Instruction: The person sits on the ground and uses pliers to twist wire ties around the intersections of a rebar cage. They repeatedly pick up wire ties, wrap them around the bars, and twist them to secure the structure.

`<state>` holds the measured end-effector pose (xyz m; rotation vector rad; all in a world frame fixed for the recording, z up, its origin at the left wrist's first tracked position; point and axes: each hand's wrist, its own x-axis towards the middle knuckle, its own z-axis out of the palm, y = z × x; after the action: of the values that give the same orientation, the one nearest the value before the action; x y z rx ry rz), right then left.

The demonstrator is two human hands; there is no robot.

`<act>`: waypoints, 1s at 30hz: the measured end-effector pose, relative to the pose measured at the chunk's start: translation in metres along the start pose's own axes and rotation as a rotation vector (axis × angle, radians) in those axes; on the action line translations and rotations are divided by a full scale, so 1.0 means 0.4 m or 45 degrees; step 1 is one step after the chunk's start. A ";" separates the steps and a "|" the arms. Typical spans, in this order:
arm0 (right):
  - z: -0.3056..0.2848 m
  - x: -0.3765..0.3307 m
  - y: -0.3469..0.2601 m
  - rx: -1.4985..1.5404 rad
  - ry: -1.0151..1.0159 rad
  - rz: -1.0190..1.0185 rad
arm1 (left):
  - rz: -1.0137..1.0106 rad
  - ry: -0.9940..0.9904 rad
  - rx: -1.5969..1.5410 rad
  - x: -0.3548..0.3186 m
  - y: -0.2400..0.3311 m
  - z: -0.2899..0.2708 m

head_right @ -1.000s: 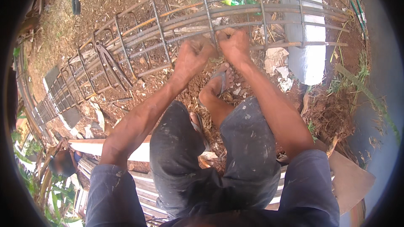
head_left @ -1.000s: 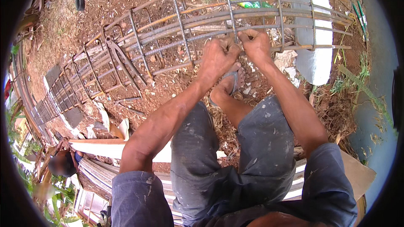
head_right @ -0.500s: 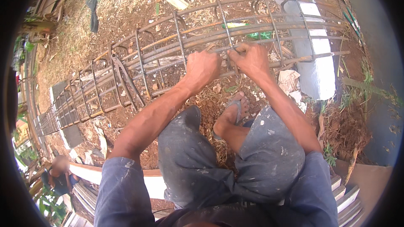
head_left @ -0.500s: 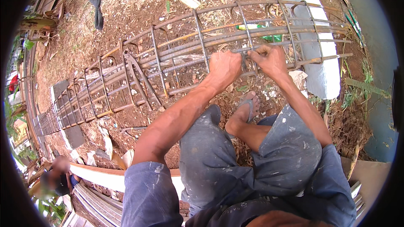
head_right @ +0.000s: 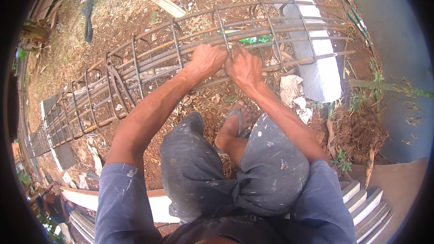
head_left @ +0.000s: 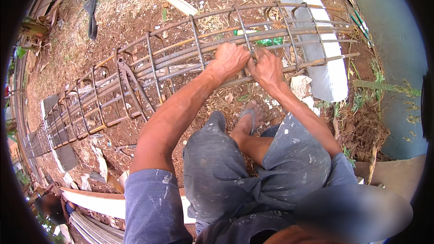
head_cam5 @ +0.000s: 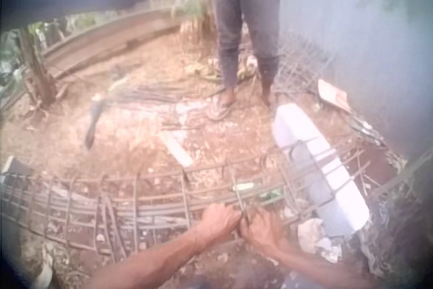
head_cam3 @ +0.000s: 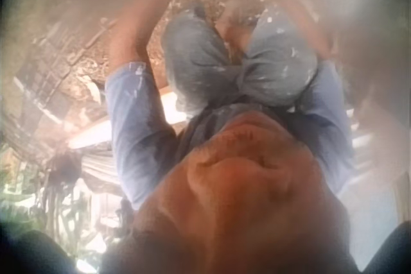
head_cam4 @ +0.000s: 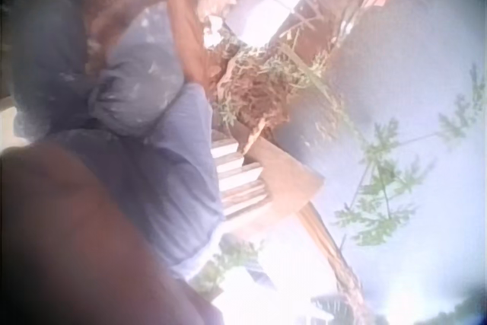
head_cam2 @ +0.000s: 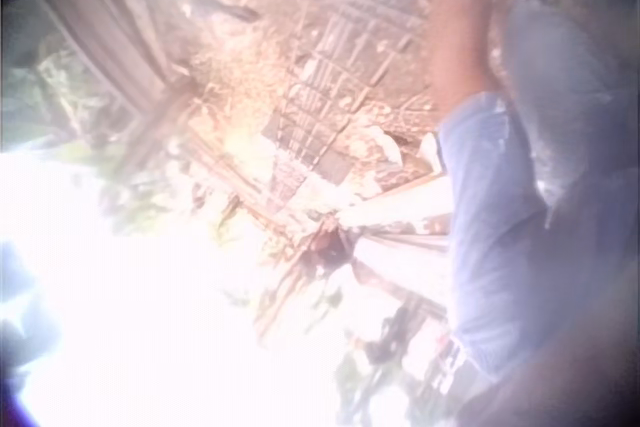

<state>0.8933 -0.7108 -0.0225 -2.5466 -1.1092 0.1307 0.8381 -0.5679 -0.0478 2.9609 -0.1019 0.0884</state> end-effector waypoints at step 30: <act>0.022 -0.010 -0.001 0.290 0.100 0.212 | -1.159 0.531 -1.453 -0.018 0.061 -0.011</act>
<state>0.8884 -0.7108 -0.0309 -2.4136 -0.8030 0.1861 0.8291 -0.5906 -0.0398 1.5881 0.8982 0.3604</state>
